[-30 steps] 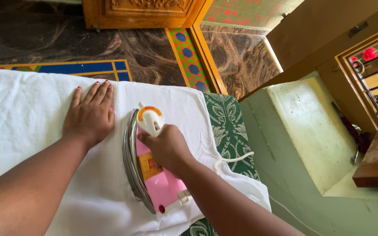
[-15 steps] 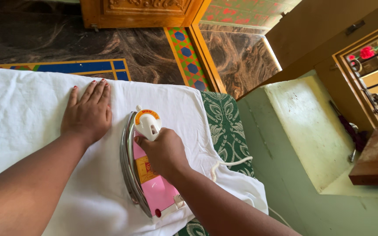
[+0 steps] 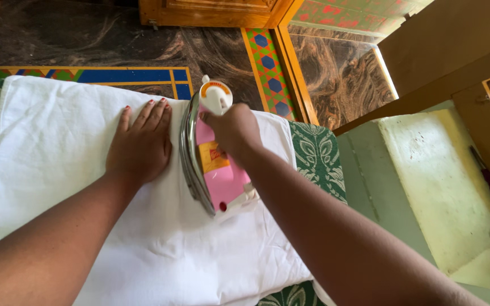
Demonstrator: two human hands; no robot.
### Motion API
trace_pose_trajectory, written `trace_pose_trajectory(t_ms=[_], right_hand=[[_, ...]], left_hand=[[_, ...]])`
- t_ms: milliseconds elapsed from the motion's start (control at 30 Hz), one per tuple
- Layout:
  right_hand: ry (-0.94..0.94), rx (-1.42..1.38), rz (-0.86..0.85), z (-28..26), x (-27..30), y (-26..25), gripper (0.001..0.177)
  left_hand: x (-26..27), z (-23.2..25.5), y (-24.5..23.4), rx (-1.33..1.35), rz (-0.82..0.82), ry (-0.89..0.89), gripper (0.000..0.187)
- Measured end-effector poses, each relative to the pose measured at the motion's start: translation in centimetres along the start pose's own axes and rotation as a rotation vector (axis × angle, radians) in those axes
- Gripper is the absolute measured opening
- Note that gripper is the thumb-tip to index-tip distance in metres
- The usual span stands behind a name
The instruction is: The person irons a white shirt on a green patterned ironing board. They smooth the fabric with their hands, use a pink electric iron to press the shirt, and repeatedly adjust the shirt's position to cover different areas.
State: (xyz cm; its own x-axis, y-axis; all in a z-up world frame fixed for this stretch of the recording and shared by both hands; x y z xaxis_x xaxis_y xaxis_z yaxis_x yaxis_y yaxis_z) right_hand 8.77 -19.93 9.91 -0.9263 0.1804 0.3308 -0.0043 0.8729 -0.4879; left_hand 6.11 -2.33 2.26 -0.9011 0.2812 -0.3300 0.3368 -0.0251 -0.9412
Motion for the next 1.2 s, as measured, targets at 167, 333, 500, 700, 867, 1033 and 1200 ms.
trace_pose_trajectory(t_ms=[167,333,500,700,867,1033,1200], right_hand=[[-0.058,0.037,-0.03,-1.9,-2.4,-0.1,0.047],[-0.011,0.064,-0.078,-1.3,-3.4,-1.0,0.045],[0.04,0.04,-0.038,0.4,-3.8,-4.1,0.043],[0.047,0.019,0.037,2.7,-5.0,-8.9,0.043],[0.056,0.106,-0.06,3.5,-4.9,-10.0,0.046],[0.058,0.338,-0.273,5.3,-0.1,-8.2,0.048],[-0.306,0.719,-0.634,6.0,6.1,-5.8,0.057]], left_hand=[[-0.1,-0.1,0.1,0.015,-0.049,-0.016,0.059],[-0.1,-0.3,0.5,0.006,-0.063,-0.011,0.06],[-0.3,1.0,1.3,-0.048,-0.051,-0.104,0.063],[0.5,6.7,0.4,-0.005,-0.021,-0.026,0.062],[-0.2,6.3,1.0,0.122,-0.001,-0.063,0.064],[-0.4,3.9,2.7,0.58,-0.045,-0.209,0.069],[-0.9,3.6,4.8,0.567,-0.006,-0.211,0.064]])
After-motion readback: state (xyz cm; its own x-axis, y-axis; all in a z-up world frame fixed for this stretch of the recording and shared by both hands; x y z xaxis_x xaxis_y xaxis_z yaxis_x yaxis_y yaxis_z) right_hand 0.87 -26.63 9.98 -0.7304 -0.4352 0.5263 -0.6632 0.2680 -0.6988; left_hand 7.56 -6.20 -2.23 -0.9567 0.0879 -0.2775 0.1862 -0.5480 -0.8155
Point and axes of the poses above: each hand's wrist, its own x-axis away from the middle knuckle, its own y-axis out of the palm, z = x × y, the point moved 7 cm from there along -x, towards the middle knuckle, and after that the axes turned 13 degrees about -x, right-handed, at the moved point
